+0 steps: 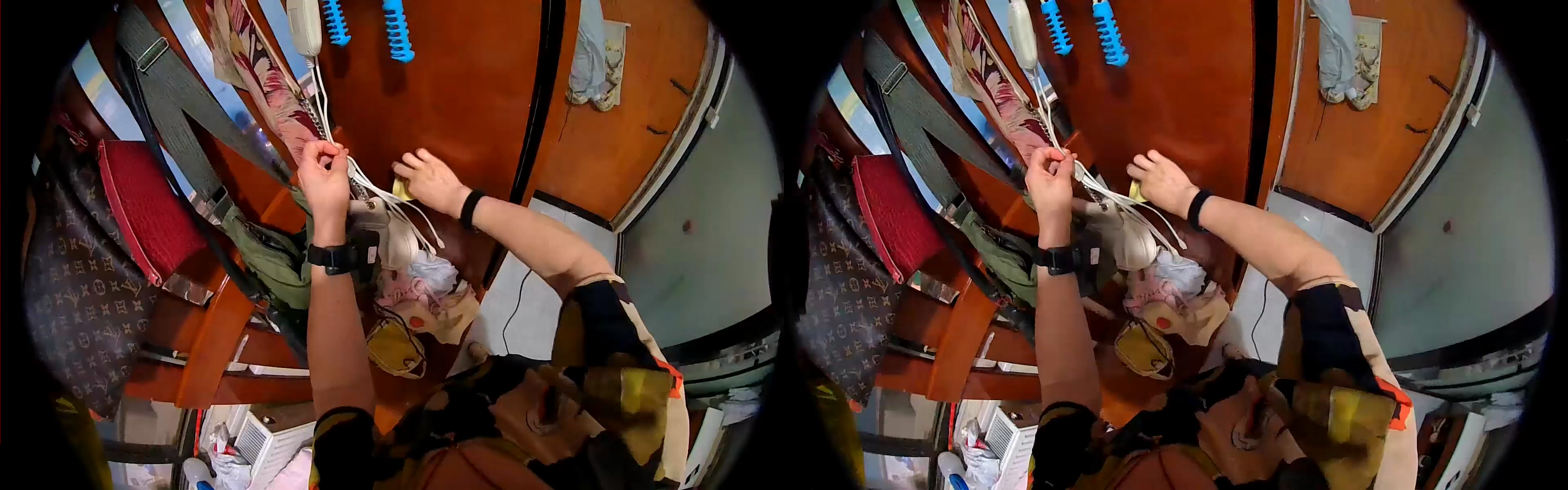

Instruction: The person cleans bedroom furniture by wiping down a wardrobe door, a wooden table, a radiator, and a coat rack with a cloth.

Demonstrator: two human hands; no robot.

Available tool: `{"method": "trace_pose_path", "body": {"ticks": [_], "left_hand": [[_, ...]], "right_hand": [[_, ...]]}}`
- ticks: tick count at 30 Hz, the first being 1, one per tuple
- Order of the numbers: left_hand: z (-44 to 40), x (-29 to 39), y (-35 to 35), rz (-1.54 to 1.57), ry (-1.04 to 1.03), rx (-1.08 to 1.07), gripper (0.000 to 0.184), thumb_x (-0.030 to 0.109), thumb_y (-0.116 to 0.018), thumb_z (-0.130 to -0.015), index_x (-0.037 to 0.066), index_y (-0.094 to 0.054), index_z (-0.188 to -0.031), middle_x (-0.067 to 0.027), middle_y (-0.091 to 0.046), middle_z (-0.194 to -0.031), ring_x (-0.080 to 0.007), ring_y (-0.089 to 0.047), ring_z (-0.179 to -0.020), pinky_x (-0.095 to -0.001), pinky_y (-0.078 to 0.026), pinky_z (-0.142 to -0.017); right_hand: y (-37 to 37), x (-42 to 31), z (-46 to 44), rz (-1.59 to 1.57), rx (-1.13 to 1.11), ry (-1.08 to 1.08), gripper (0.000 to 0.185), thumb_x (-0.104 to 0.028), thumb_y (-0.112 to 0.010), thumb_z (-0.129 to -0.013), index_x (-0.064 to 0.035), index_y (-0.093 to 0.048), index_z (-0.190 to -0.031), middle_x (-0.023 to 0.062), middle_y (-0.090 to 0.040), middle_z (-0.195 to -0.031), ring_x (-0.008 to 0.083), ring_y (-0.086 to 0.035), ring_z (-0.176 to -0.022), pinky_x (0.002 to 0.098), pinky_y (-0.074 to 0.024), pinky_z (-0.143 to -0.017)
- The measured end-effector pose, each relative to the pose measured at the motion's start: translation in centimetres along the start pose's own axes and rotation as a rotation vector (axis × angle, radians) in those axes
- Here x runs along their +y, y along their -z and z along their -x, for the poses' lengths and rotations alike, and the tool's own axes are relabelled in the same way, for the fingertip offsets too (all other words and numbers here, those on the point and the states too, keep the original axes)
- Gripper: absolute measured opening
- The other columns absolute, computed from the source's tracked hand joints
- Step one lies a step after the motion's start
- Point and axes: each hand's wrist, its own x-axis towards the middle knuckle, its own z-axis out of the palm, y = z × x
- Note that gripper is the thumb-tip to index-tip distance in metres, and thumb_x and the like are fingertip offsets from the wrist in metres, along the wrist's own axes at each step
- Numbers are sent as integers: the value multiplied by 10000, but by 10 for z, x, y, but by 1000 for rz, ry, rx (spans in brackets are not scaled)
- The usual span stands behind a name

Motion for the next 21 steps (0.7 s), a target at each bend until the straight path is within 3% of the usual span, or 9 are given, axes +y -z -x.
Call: {"method": "trace_pose_path", "body": {"ticks": [3,5,9,11,13,16,19,20,21], "left_hand": [[2,-2,-11,-64,-100,87,138,-66,-641,-831,27,-544,-859,-42,-621,-889,-73,-549,-723,-214,-468,-638],[2,-2,-13,-115,-57,111,134,-70,-642,-827,28,-554,-858,-20,-614,-847,-60,-534,-692,-203,-451,-617],[1,-7,-13,-187,-46,115,121,-47,-655,-825,32,-564,-841,-1,-609,-807,-44,-498,-648,-191,-433,-613],[2,-3,-12,-204,-59,117,112,-21,-667,-824,36,-572,-832,8,-601,-791,-42,-486,-632,-195,-424,-595],[4,1,-12,-167,-71,121,104,-10,-672,-822,36,-580,-831,17,-586,-769,-40,-473,-617,-200,-411,-576],[3,3,-14,-281,-11,129,95,6,-674,-828,48,-590,-835,31,-573,-740,-37,-455,-596,-206,-396,-558],[4,-2,-22,-369,-138,180,83,44,-663,-817,44,-616,-885,23,-583,-722,-62,-465,-581,-241,-424,-566],[5,2,-23,-413,-52,141,121,47,-655,-803,32,-629,-920,0,-599,-742,-82,-497,-609,-255,-448,-609],[5,-2,-26,-405,-92,133,161,47,-656,-793,19,-641,-950,-32,-618,-808,-98,-520,-650,-264,-463,-656]], "right_hand": [[59,33,-4,-37,222,-107,88,-150,-610,-701,-101,-682,-690,9,-558,-1053,205,-476,-953,337,-394,-800],[108,65,-15,83,324,-239,138,-136,-619,-709,-91,-685,-821,22,-565,-1080,227,-499,-894,363,-410,-760],[184,136,-31,440,695,-280,226,-130,-609,-719,-82,-691,-924,6,-573,-1142,207,-519,-938,351,-414,-779],[225,139,-49,450,762,-405,230,-141,-602,-780,-65,-659,-989,90,-584,-1107,268,-539,-910,382,-429,-766],[221,145,-61,450,857,-377,211,-71,-598,-758,-61,-663,-958,63,-585,-1095,240,-528,-904,363,-417,-730],[180,122,-50,422,605,-303,178,-110,-614,-734,-72,-688,-891,35,-578,-1143,229,-520,-928,354,-413,-778],[127,81,-11,245,415,-213,148,-122,-621,-718,-64,-700,-829,25,-579,-1171,211,-521,-952,334,-412,-804],[117,68,5,180,387,-186,129,-121,-624,-717,-64,-699,-805,28,-584,-1165,210,-519,-946,335,-411,-804],[109,58,20,109,359,-161,112,-120,-627,-715,-63,-698,-780,31,-589,-1160,209,-518,-940,337,-411,-804]]}}
